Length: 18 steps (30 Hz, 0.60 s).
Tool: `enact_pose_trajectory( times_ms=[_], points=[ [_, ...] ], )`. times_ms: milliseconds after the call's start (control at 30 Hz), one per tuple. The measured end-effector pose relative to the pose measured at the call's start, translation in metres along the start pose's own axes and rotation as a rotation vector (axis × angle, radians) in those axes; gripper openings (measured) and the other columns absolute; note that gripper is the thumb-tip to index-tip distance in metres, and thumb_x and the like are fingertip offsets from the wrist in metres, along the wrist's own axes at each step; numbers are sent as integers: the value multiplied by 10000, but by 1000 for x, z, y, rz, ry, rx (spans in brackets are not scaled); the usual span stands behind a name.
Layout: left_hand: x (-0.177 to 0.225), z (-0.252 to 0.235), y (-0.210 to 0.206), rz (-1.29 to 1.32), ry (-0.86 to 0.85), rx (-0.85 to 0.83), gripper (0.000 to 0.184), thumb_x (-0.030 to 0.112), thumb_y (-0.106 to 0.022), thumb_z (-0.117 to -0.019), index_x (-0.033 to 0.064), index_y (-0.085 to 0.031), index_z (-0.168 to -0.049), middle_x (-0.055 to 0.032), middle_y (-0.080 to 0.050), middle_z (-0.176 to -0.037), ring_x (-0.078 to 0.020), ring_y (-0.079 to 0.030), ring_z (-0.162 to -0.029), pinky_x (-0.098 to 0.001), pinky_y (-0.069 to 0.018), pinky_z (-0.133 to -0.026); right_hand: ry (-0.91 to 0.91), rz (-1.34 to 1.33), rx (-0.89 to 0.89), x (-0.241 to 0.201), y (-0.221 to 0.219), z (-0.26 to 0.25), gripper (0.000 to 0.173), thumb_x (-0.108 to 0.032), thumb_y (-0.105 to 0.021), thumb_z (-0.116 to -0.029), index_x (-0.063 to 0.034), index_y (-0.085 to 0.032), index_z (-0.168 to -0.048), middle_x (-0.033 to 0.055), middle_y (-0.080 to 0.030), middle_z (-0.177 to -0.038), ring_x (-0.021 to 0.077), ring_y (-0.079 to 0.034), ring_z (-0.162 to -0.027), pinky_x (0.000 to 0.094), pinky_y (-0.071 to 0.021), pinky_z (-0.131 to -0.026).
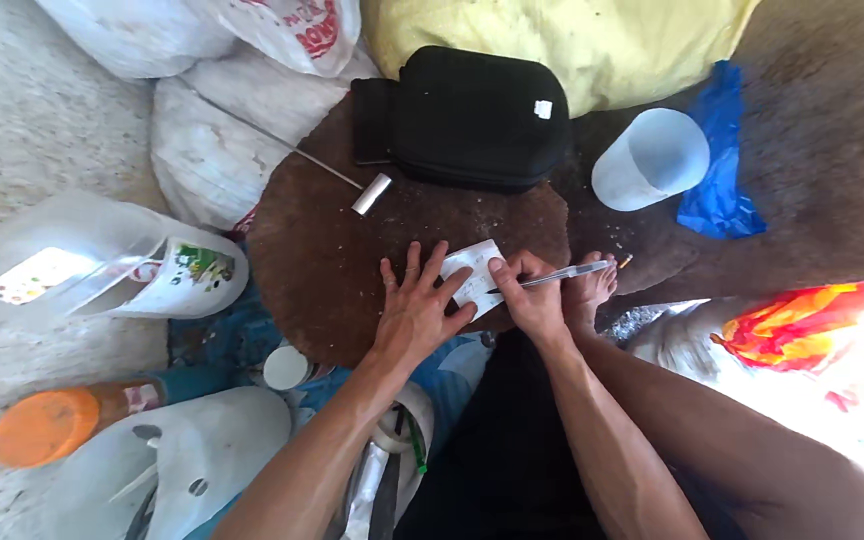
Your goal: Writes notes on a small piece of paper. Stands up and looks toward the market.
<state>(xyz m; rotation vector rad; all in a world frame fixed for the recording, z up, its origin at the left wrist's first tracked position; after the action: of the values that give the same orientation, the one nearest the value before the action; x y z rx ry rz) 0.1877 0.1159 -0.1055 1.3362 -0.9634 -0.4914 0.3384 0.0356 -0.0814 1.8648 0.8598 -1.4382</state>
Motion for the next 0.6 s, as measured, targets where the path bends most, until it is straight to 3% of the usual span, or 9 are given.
enact_pose_trajectory(
  times_ms=[267, 600],
  points=[
    [1, 1, 2, -10, -2, 29, 548, 678, -448, -961, 395, -618, -1398, -85, -341, -1655, -414, -202, -1549, -780, -108, -1142, -3, 34, -17, -1, 1, 0, 335, -195, -679, -967, -130, -517, -681, -42, -499, -576, 43, -463, -486, 208, -398, -460],
    [-1, 1, 2, -2, 9, 15, 524, 652, -476, -962, 400, -614, -1400, -54, -321, -1667, -383, -180, -1562, -771, -90, -1157, -1, 9, -8, -1, -2, 0, 323, -171, -669, -966, -122, -517, -686, -32, -523, -605, 50, -485, -509, 210, -415, -475]
  ],
)
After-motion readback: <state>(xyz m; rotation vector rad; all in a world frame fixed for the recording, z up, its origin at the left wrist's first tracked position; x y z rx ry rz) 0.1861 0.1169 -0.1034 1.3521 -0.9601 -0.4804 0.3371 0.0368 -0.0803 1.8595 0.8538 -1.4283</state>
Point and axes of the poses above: each hand's wrist, its own z-axis away from the middle knuckle, its own y-axis out of the back of the hand, x = y × z, the point moved 9 cm from there along -z, towards the middle knuckle
